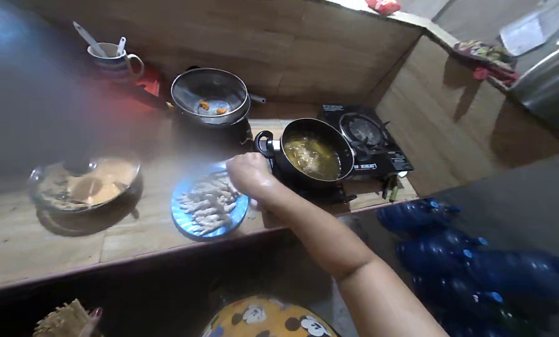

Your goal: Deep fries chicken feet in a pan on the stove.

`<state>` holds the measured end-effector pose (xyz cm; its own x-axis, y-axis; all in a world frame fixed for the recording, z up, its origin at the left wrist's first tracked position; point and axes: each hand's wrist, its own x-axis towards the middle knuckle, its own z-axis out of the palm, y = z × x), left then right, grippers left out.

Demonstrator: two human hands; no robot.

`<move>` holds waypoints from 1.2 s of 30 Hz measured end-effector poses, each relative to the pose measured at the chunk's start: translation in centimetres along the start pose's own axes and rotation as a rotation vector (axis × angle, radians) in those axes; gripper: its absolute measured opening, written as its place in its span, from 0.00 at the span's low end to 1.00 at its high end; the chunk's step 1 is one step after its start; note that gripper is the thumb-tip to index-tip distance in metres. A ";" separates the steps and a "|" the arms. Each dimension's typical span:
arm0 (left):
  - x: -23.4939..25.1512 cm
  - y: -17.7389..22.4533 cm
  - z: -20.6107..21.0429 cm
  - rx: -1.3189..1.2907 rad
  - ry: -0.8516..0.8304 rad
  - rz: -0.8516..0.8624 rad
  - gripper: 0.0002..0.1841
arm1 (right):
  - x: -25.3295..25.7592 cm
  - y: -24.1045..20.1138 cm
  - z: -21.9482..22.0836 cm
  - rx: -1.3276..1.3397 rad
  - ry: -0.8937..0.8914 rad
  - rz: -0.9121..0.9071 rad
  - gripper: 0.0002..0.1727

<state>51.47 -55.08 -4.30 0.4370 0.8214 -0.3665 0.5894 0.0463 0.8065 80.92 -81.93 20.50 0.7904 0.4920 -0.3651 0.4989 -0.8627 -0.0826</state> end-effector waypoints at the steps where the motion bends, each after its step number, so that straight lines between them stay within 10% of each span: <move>1: 0.7 -1.4 -0.2 -0.045 0.010 0.076 0.34 | -1.3 0.8 -0.9 0.005 0.029 0.031 0.10; 8: 1.0 -0.5 1.0 0.003 -0.030 0.103 0.36 | -10.1 11.6 -5.0 -0.068 0.303 0.457 0.13; 17: 0.4 1.7 2.7 0.062 -0.050 0.115 0.39 | -10.1 20.2 -1.7 -0.044 0.170 0.837 0.14; 31: -0.4 0.9 2.0 0.026 0.004 0.049 0.39 | -9.3 20.6 -2.2 -0.076 0.203 0.820 0.18; 36: -1.7 1.0 1.0 0.048 0.050 0.006 0.38 | -10.9 14.9 -3.2 0.004 0.381 0.418 0.23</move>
<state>51.98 -56.95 -3.36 0.4065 0.8493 -0.3369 0.6195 0.0148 0.7849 80.87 -99.83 26.18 0.9933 0.1153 -0.0070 0.1152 -0.9933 -0.0071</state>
